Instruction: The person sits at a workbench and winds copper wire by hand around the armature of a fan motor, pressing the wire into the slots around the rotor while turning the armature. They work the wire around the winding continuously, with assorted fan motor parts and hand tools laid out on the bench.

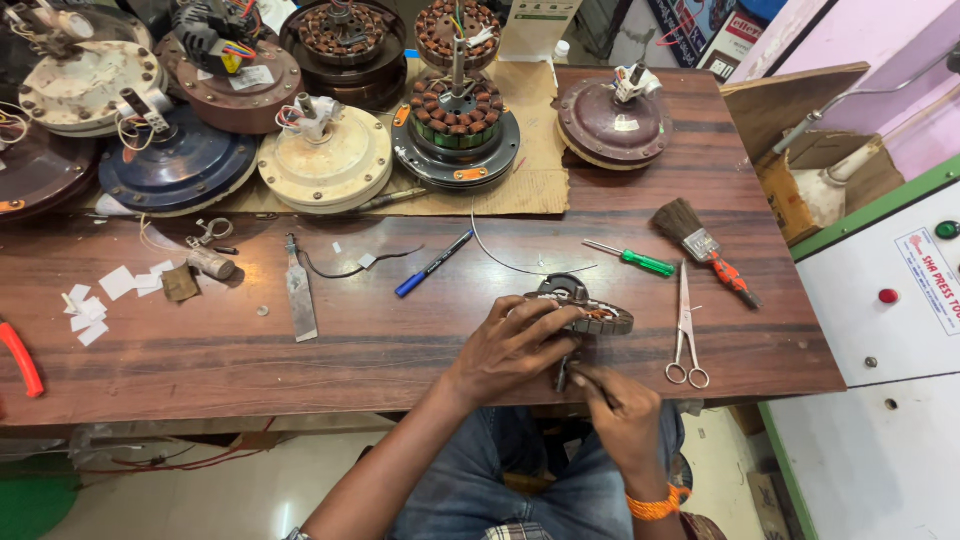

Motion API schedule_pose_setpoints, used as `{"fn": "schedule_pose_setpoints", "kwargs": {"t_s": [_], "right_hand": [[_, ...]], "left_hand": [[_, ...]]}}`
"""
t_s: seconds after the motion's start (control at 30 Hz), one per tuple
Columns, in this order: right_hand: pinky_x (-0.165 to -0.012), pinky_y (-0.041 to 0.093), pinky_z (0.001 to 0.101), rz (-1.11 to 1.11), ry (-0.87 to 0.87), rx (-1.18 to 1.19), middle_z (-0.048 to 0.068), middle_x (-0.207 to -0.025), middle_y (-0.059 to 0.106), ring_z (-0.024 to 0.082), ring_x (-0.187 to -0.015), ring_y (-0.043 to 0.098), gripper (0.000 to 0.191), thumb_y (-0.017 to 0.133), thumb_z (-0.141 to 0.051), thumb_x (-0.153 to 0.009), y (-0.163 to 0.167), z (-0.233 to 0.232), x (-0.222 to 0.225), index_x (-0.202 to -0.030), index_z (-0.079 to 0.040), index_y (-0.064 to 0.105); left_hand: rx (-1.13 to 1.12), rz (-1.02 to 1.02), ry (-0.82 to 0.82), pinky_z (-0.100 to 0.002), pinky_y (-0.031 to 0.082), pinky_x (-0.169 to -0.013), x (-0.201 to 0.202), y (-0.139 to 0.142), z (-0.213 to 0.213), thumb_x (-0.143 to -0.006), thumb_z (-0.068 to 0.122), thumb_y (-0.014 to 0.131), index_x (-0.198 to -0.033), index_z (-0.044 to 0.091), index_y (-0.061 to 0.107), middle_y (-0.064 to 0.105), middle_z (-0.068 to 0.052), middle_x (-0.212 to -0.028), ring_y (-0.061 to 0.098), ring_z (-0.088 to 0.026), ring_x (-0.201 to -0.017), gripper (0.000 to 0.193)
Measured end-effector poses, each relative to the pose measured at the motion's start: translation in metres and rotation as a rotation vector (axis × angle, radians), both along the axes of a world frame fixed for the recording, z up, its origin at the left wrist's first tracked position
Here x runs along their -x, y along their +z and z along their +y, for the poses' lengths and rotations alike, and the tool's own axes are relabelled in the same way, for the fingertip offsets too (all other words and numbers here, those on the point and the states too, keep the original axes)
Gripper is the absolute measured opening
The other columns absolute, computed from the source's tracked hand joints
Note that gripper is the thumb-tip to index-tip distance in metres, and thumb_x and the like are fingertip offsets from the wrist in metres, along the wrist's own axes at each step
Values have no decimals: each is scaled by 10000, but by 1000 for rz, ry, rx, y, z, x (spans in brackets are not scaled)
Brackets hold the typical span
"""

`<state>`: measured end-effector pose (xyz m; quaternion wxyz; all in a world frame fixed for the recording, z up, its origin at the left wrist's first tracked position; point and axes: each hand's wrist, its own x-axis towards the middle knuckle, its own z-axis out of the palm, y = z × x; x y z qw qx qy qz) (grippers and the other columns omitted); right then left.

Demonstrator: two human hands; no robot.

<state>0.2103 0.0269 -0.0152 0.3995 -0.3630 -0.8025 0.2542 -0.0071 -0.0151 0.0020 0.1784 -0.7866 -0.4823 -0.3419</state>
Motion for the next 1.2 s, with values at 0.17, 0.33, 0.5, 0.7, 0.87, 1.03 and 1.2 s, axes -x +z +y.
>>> {"fn": "schedule_pose_setpoints", "kwargs": {"t_s": [0.17,0.33,0.5,0.7,0.87,1.03,1.2], "right_hand": [[-542,488,341,-271,-104,86,119,-698,719,223,-532,645,140,809,-111,-820,23,4,-20,-951,-66,793],[-575,518,287,-159,41,-76,94,-845,755,166,-629,694,139,762,-90,-840,73,5,-25,-977,-65,762],[-556,480,297,-168,70,-70,100,-841,731,149,-609,651,116,760,-97,-898,105,22,1,-1008,-64,754],[-498,376,335,-195,94,-74,101,-704,631,169,-516,482,117,785,-147,-905,113,47,33,-994,-73,769],[-491,339,327,-268,80,60,94,-591,524,135,-512,418,111,773,-160,-914,112,64,37,-1003,-94,783],[-470,300,323,-294,110,116,52,-543,422,93,-501,348,143,786,-171,-894,100,87,36,-1001,-76,789],[-460,260,334,-304,-14,197,-6,-508,392,75,-493,320,155,801,-176,-879,87,107,33,-956,-43,781]], "left_hand": [[47,0,66,-390,401,-1131,-4,-2,0,-900,245,697,-1067,170,716,510,28,-1483,484,-183,-1344,184],[-22,-118,-8,-384,392,-1132,-7,8,-2,-906,243,756,-991,160,711,504,28,-1485,477,-192,-1343,127],[40,-494,133,-409,389,-1079,-26,9,-8,-816,196,878,-935,149,751,532,4,-1447,478,-243,-1298,181],[62,-889,274,-423,430,-1050,-54,9,-12,-797,133,865,-871,108,738,525,-86,-1409,445,-302,-1266,149],[53,-942,273,-427,439,-1033,-60,12,-12,-779,98,845,-848,94,728,519,-103,-1397,436,-317,-1248,135],[78,-1005,307,-392,485,-1039,-65,2,-5,-813,108,818,-856,81,683,505,-108,-1418,422,-314,-1279,144],[-1,-618,422,-436,363,-1050,-69,-4,-2,-825,208,897,-876,125,644,529,-79,-1388,446,-279,-1245,271]]}}
